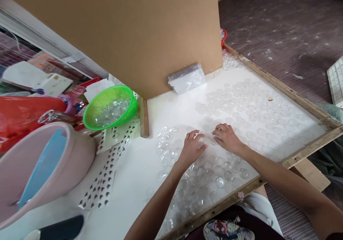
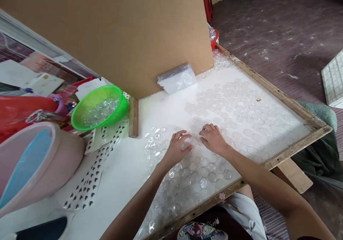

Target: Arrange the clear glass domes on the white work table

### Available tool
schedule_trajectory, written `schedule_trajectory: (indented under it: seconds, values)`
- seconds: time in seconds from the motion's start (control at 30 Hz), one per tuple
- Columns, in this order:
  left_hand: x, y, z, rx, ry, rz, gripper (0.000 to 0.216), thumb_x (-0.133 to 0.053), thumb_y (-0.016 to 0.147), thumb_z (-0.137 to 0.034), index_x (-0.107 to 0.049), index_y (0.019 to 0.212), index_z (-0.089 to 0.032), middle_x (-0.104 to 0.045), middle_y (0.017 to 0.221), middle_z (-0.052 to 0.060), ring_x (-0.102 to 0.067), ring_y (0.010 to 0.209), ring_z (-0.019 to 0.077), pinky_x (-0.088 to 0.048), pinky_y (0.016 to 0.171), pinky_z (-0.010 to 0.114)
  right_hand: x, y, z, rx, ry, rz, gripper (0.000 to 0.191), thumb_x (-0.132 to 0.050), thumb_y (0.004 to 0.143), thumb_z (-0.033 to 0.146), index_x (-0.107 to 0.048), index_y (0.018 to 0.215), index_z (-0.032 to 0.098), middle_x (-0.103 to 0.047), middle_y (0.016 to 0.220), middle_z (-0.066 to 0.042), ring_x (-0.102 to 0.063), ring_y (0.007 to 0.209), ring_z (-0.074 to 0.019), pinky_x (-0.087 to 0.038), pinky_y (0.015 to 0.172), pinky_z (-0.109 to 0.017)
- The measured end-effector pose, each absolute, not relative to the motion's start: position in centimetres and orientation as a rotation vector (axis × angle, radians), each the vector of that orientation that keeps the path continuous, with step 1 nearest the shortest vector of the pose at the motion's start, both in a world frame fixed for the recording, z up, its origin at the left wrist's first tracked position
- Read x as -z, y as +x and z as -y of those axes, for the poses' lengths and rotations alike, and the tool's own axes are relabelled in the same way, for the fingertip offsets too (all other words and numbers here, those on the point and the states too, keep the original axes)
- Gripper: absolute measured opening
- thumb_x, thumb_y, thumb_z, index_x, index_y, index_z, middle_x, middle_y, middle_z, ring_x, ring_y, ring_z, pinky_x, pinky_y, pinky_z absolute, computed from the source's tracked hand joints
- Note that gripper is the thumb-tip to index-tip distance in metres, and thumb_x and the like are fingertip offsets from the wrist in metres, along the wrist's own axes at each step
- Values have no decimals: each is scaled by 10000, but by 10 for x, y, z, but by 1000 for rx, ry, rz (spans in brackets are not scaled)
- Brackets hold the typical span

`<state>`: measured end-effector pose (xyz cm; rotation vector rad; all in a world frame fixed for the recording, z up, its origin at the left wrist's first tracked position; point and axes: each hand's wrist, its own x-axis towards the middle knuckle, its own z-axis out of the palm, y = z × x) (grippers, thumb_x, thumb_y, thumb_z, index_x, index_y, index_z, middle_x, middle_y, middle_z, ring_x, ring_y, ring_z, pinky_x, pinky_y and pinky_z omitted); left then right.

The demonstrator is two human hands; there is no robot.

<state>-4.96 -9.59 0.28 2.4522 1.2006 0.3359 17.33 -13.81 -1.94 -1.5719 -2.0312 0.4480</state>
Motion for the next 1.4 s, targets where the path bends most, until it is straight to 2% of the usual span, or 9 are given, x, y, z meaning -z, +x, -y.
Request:
schedule_trajectory:
  seconds: [0.13, 0.23, 0.33, 0.43, 0.57, 0.73, 1.07, 1.23, 1.4]
  values:
    - [0, -46, 92, -358, 2464, -1231, 336, -640, 888, -293, -603, 1221, -256, -513, 1347, 107, -456, 1278, 316, -437, 1061, 524, 16, 178, 138, -473, -1532, 1998, 145, -606, 934, 180, -684, 1053, 206, -613, 1099, -93, -532, 1028, -255, -394, 896, -405]
    - [1, -46, 91, -383, 2464, -1243, 424, -596, 927, -321, -527, 1340, -252, -472, 1427, 124, -402, 1369, 316, -395, 1110, 527, 12, 179, 140, -535, -1432, 2037, 103, -620, 932, 182, -671, 1019, 203, -628, 1045, -73, -548, 996, -236, -391, 884, -387]
    - [5, -45, 93, -366, 2476, -1223, 645, -556, 957, -447, -320, 1519, -237, -308, 1591, 158, -214, 1509, 337, -292, 1176, 558, 10, 176, 142, -582, -1356, 2108, 98, -660, 920, 213, -663, 1017, 197, -633, 1043, -69, -550, 1002, -233, -387, 883, -378]
    - [11, -43, 94, -260, 2474, -1193, 857, -543, 928, -593, -135, 1592, -238, -111, 1668, 176, -30, 1544, 370, -196, 1194, 610, 10, 173, 144, -606, -1353, 2156, 127, -679, 917, 248, -657, 1030, 194, -633, 1061, -75, -553, 1014, -238, -383, 885, -378]
    - [20, -41, 86, -144, 2425, -1150, 841, -475, 949, -620, -91, 1606, -262, 19, 1681, 157, 59, 1539, 358, -169, 1200, 601, 10, 173, 144, -625, -1391, 2180, 116, -677, 916, 226, -650, 1024, 194, -638, 1059, -78, -569, 1006, -236, -379, 889, -378]
    - [24, -33, 71, -11, 2461, -1204, 750, -392, 1007, -539, -91, 1611, -211, 27, 1672, 182, 53, 1535, 343, -114, 1215, 590, 11, 174, 143, -639, -1412, 2143, 145, -681, 907, 201, -637, 1045, 186, -658, 1078, -79, -592, 1028, -247, -372, 918, -390]
    - [20, -28, 36, 103, 2493, -1385, 728, -261, 1017, -590, -78, 1614, -216, 45, 1677, 133, 72, 1538, 314, -53, 1224, 577, 10, 174, 142, -667, -1410, 2013, 125, -610, 950, 211, -609, 1072, 187, -698, 1057, -72, -648, 916, -215, -384, 901, -381]
    - [23, -29, 27, 116, 2506, -1410, 750, -284, 1012, -592, -76, 1613, -196, 17, 1676, 152, 41, 1543, 321, -54, 1221, 590, 9, 174, 140, -695, -1469, 1976, 36, -592, 961, 215, -621, 962, 194, -718, 931, -38, -655, 852, -196, -381, 878, -364]
    - [28, -25, 18, 16, 2554, -1379, 728, -338, 1010, -564, -99, 1608, -225, -53, 1674, 162, -26, 1545, 326, -98, 1208, 616, 8, 175, 138, -687, -1509, 1964, 105, -558, 978, 207, -634, 907, 194, -715, 821, -13, -660, 754, -168, -383, 891, -350]
